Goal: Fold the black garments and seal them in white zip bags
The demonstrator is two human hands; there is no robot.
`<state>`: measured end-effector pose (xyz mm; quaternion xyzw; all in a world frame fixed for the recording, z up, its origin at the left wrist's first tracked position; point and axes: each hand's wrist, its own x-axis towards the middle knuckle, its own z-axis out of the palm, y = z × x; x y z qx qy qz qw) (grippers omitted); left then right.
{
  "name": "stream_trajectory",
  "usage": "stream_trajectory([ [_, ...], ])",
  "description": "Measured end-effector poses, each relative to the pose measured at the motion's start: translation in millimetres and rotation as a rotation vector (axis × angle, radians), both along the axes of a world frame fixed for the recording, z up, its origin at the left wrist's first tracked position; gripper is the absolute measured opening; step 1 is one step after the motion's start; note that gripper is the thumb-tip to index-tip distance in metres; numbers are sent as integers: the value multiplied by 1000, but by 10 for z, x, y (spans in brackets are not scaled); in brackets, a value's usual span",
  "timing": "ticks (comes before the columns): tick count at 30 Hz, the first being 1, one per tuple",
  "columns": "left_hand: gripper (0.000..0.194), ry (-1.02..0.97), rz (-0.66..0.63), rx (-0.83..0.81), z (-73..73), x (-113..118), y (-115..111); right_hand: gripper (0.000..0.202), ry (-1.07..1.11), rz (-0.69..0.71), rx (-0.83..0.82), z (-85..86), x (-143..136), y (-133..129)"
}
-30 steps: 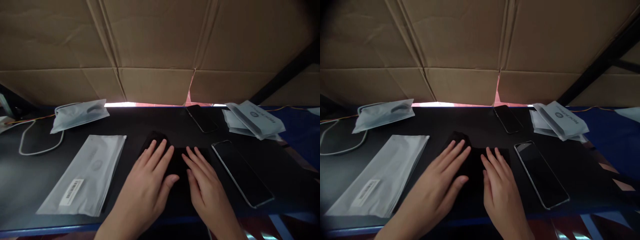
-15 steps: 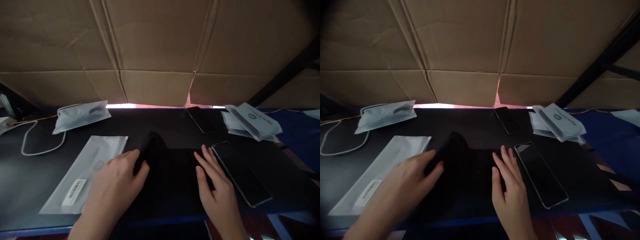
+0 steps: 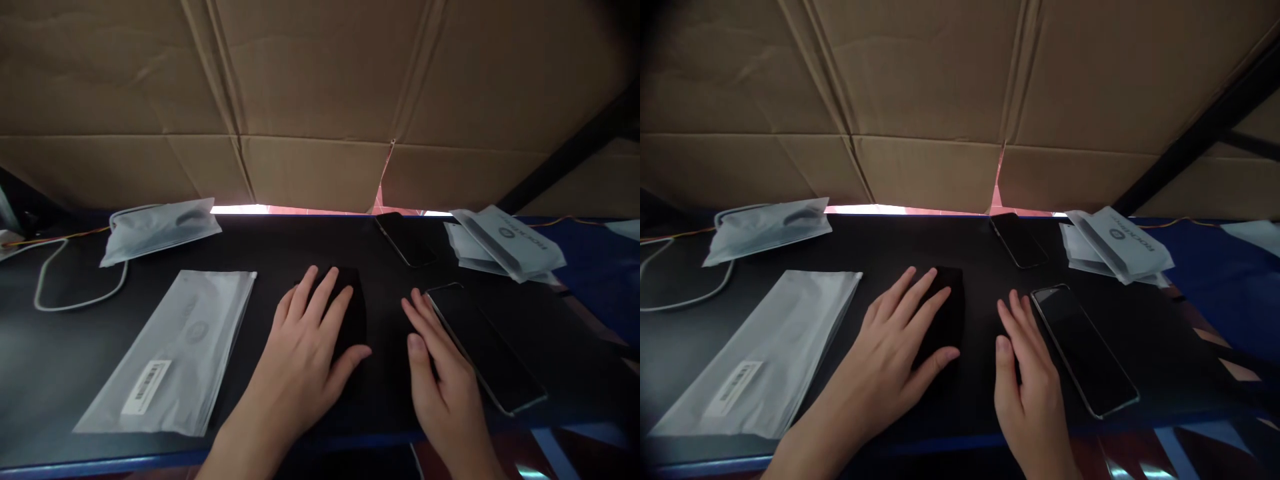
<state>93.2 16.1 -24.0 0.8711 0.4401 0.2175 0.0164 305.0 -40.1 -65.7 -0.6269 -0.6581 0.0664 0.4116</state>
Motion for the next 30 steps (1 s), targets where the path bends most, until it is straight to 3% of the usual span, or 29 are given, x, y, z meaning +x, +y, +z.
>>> stream_trajectory([
  [2,71,73,-11,14,-174,-47,12,56,-105,84,18,11,-45,10],
  [5,72,118,-17,-33,-303,-33,-12,63,-274,260,-43,10,-109,39],
  [8,69,131,-44,-70,-293,-5,-47,61,-377,341,-150,8,-131,71],
  [11,66,134,-26,-61,-230,-119,-76,56,-419,340,-206,26,-124,93],
  [14,66,103,131,-5,-173,-468,-80,54,-423,332,-219,45,-121,102],
  [17,72,108,330,6,-137,-982,-48,54,-411,320,-222,43,-130,95],
  [19,74,156,459,-63,-117,-1287,-27,53,-405,314,-223,31,-135,85],
  [21,69,226,552,-167,-88,-1450,-21,53,-399,310,-218,17,-134,79],
  [23,61,296,603,-252,-44,-1427,-31,53,-395,311,-212,4,-125,78],
  [25,54,329,596,-271,7,-1247,-53,54,-389,311,-194,4,-113,81],
  [30,43,200,402,-106,94,-669,-110,57,-420,378,-51,162,-126,70],
])
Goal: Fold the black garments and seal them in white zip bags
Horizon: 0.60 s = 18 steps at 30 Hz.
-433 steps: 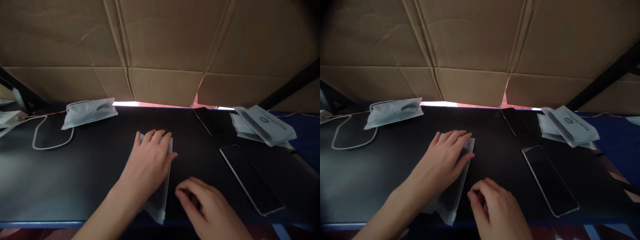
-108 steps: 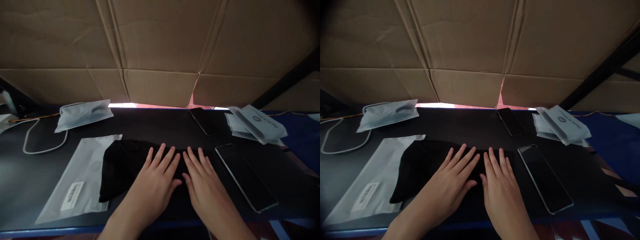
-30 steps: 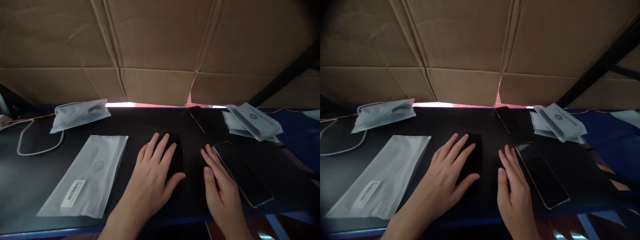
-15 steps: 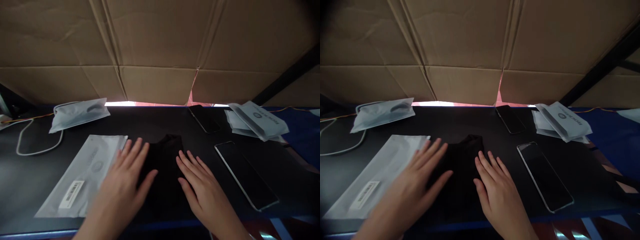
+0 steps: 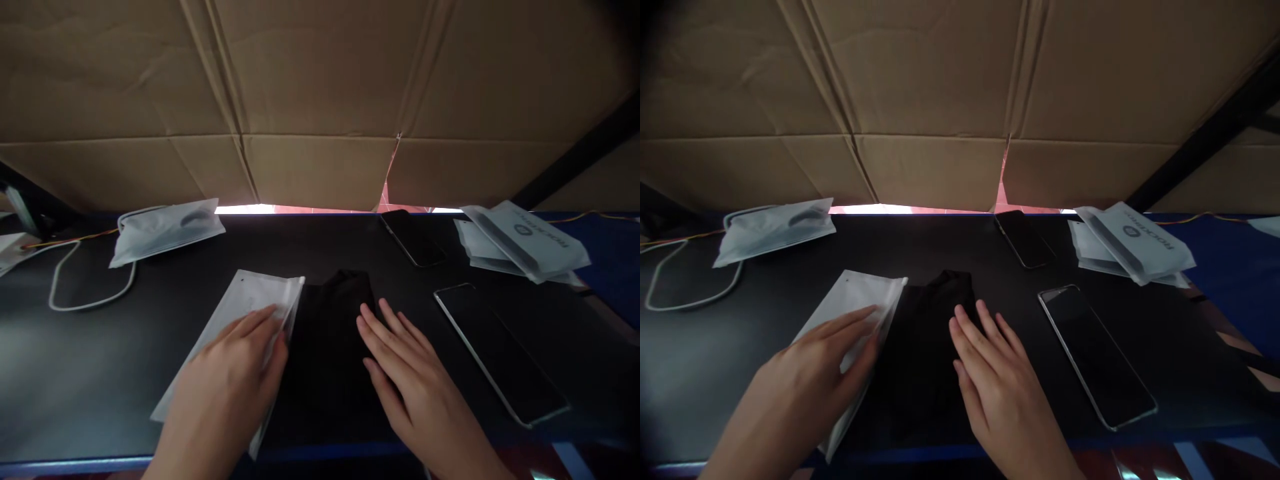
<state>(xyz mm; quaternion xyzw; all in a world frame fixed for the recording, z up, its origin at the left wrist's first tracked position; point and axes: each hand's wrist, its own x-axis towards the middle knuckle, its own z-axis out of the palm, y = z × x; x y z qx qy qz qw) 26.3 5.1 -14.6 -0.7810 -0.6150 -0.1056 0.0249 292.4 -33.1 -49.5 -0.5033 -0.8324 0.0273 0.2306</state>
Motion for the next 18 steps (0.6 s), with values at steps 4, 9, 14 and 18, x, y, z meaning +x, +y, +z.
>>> stream_trajectory([
  [4,41,-64,-36,122,79,153,-27,57,18,181,68,196,-179,-8],
  [9,33,-204,-5,184,181,155,-53,51,17,255,27,195,-502,31],
  [14,32,-266,6,202,185,165,-60,39,24,182,41,205,-602,71],
  [18,31,-265,143,264,223,50,12,28,-37,241,27,208,-518,74],
])
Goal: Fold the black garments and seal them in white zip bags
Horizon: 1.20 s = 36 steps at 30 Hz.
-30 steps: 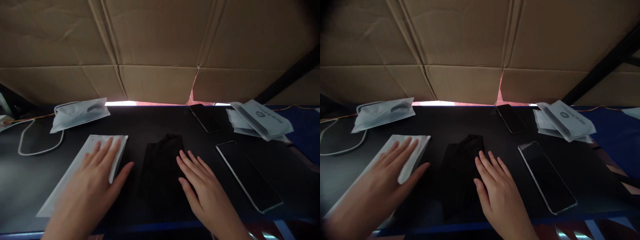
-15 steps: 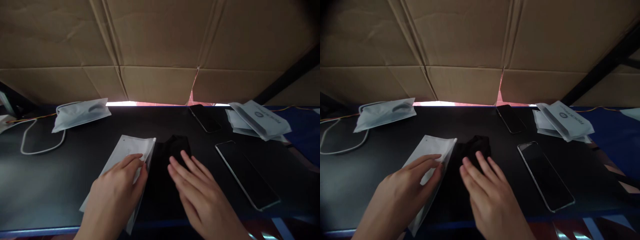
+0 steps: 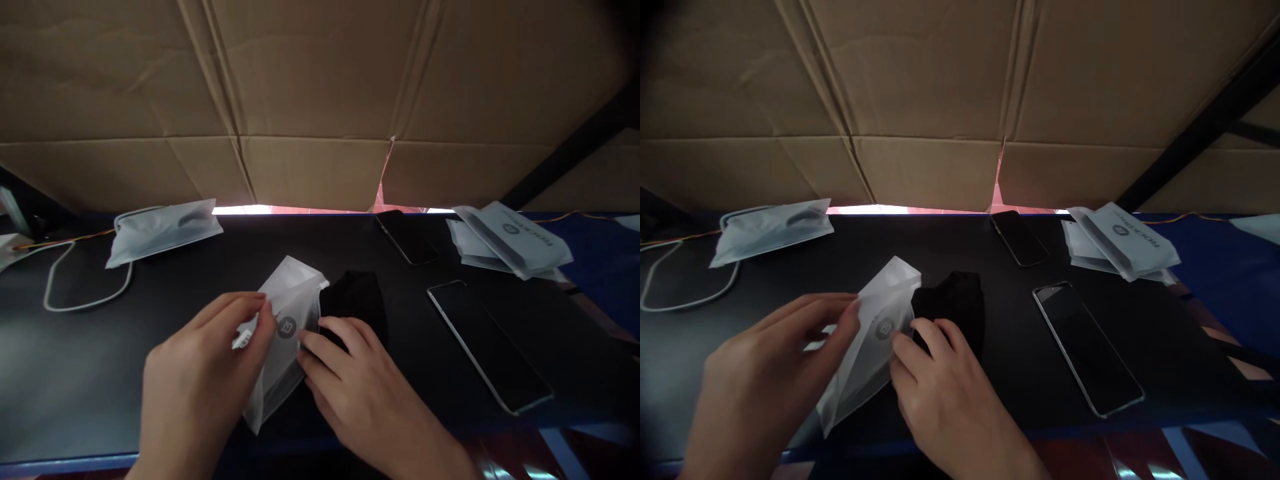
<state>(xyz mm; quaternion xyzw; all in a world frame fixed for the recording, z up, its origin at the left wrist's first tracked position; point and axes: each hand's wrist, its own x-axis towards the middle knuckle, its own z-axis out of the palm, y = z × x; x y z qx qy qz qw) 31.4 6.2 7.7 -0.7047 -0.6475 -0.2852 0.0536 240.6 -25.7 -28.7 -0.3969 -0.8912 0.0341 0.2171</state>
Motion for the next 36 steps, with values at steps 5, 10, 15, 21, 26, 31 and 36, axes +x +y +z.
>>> stream_trajectory([
  [5,29,4,-118,47,-66,-45,105,39,13,33,-174,-52,125,12],
  [10,31,-6,-414,-13,-310,122,141,38,57,93,-352,-4,181,88],
  [15,33,-52,-421,-61,-357,68,151,41,75,55,-397,15,213,104],
  [21,30,-223,-151,129,-85,-4,153,43,83,80,-387,-12,225,102],
  [26,31,-160,-230,45,-82,77,172,44,216,152,-186,-7,398,138],
  [31,38,-117,-293,-27,-244,88,195,64,152,32,-143,78,706,164],
  [36,40,-111,-239,-40,-245,96,233,74,-10,143,-197,-51,759,118],
])
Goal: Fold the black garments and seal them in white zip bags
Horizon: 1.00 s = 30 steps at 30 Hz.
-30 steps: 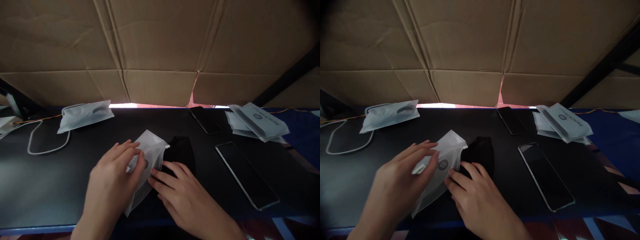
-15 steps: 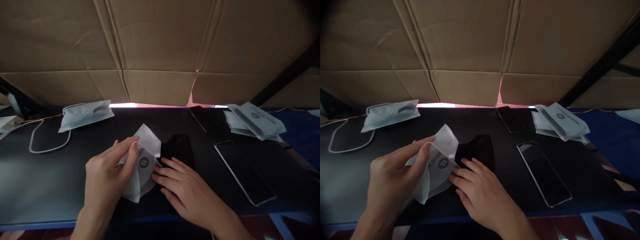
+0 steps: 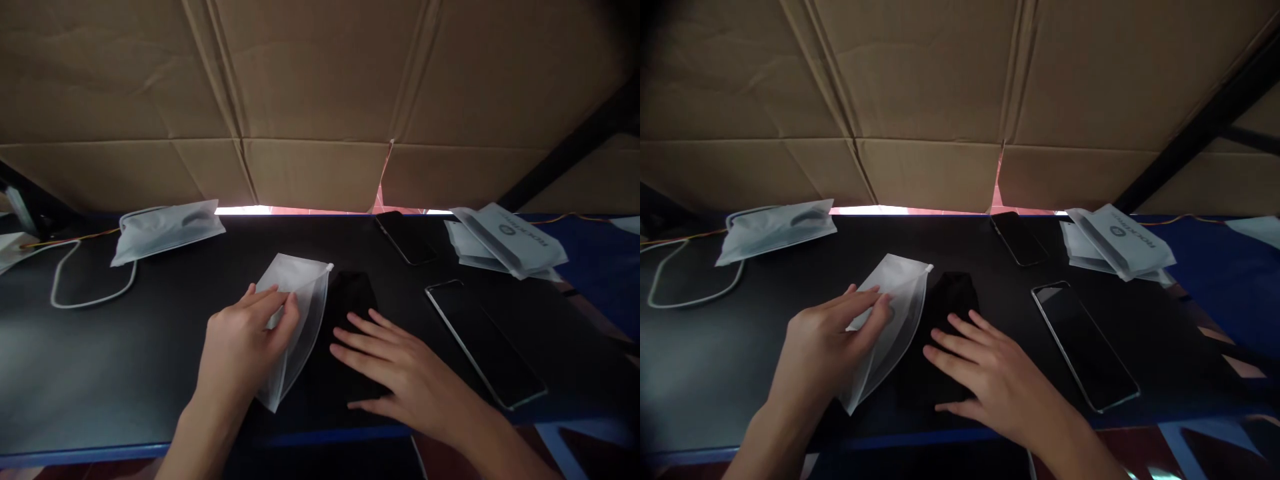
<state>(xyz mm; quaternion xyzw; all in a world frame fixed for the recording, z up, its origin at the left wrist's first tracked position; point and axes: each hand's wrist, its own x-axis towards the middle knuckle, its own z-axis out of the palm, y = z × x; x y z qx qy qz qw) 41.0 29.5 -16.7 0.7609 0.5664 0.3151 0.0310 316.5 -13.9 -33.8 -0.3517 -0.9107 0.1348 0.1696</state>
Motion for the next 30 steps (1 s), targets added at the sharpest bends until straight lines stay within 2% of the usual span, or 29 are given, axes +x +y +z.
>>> stream_trajectory([
  [3,37,-1,50,-21,-4,17,2,57,72,-51,116,-73,-6,-11],
  [5,34,-5,81,-46,-19,36,-7,52,203,-242,172,-59,-29,-4],
  [8,35,-26,107,-86,-22,75,-21,39,453,-647,250,10,-156,-11],
  [9,36,-37,109,-101,-13,85,-22,37,493,-717,271,29,-227,-26],
  [10,38,-51,108,-116,0,90,-21,37,495,-724,283,39,-311,-46],
  [13,44,-103,96,-165,46,69,-4,44,348,-542,254,15,-599,-124],
  [15,43,-141,94,-193,58,39,9,49,242,-474,223,-29,-779,-161],
  [17,42,-176,84,-200,42,25,5,51,180,-489,200,-68,-923,-170],
  [21,48,-181,2,-241,-18,73,-80,48,147,-618,158,-74,-1072,-102],
  [23,53,-136,-53,-324,-33,93,-135,45,152,-629,97,-38,-1064,-52],
  [24,55,-105,-79,-365,-38,91,-155,42,156,-586,49,-13,-1033,-31],
  [27,57,15,-131,-431,-70,32,-177,32,176,-344,-132,76,-848,-7],
  [30,54,155,-139,-397,-148,-62,-169,36,165,-184,-302,159,-626,-48],
])
